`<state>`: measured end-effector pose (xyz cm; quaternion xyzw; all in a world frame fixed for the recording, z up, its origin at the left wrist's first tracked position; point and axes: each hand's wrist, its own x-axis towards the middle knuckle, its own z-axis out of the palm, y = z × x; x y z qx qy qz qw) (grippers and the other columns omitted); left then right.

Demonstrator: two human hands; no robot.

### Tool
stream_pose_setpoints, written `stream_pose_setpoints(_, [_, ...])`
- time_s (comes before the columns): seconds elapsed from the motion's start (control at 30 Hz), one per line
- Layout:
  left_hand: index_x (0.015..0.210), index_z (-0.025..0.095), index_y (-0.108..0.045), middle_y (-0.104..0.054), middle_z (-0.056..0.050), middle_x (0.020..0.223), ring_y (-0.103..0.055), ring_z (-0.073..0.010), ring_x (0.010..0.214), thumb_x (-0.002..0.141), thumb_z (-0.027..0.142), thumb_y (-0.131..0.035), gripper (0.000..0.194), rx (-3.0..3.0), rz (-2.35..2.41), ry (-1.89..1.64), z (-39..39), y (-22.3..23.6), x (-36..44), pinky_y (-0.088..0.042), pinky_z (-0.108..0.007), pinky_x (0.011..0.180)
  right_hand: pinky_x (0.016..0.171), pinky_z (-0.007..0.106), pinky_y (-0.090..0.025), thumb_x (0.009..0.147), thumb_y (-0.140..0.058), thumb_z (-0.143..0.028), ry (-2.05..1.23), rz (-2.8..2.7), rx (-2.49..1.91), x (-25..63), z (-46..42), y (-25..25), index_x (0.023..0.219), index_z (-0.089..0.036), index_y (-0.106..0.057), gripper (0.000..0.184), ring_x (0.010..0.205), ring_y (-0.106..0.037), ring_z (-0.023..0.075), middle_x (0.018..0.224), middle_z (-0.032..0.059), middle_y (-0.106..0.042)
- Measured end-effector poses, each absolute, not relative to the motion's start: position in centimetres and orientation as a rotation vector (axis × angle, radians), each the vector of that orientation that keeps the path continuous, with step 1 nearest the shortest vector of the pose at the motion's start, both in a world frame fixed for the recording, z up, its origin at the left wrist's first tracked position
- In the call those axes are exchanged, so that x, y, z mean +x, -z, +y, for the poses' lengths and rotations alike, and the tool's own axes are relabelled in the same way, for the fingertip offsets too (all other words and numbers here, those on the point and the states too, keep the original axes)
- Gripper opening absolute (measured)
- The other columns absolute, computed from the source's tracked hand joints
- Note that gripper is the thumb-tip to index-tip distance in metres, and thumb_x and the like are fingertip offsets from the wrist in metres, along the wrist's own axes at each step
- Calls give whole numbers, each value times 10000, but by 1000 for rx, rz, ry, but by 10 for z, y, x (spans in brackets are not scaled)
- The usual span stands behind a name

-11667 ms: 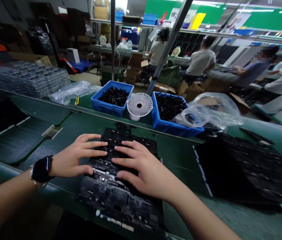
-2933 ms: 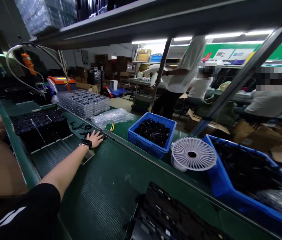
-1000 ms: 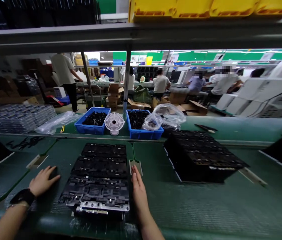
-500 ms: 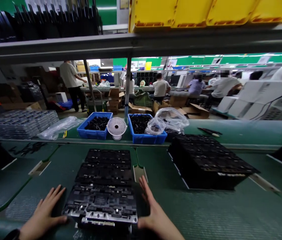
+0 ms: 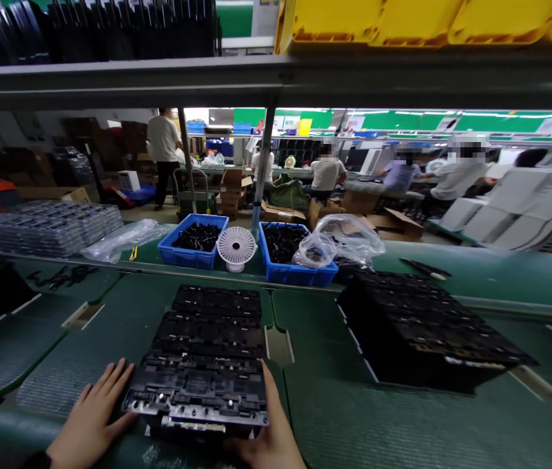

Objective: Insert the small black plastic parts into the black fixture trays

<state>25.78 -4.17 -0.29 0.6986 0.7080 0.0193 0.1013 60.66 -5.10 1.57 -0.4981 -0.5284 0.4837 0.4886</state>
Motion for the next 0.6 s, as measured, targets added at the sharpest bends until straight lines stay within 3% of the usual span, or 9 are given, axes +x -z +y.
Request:
stream_pose_setpoints(0.23, [1412, 291, -192, -110, 37, 1490, -102, -230, 1379, 788, 541, -410, 706, 2106, 1992, -42, -41, -2, 243, -174, -464, 1089, 1012, 435, -361, 571, -725, -108, -1104, -1342, -1146, 585, -31, -20, 1393, -239, -222, 973, 1158, -486, 278, 1318, 105, -465])
stream_pose_setpoints(0.6, [1420, 241, -174, -129, 22, 1488, -110, -236, 1377, 781, 500, -416, 731, 2111, 2016, -41, -44, -1, 243, -169, -450, 1094, 970, 388, -390, 502, -769, -199, -1027, -1386, -1109, 542, 31, -19, 1211, -204, -440, 782, 1124, -499, 264, 1176, 70, -565])
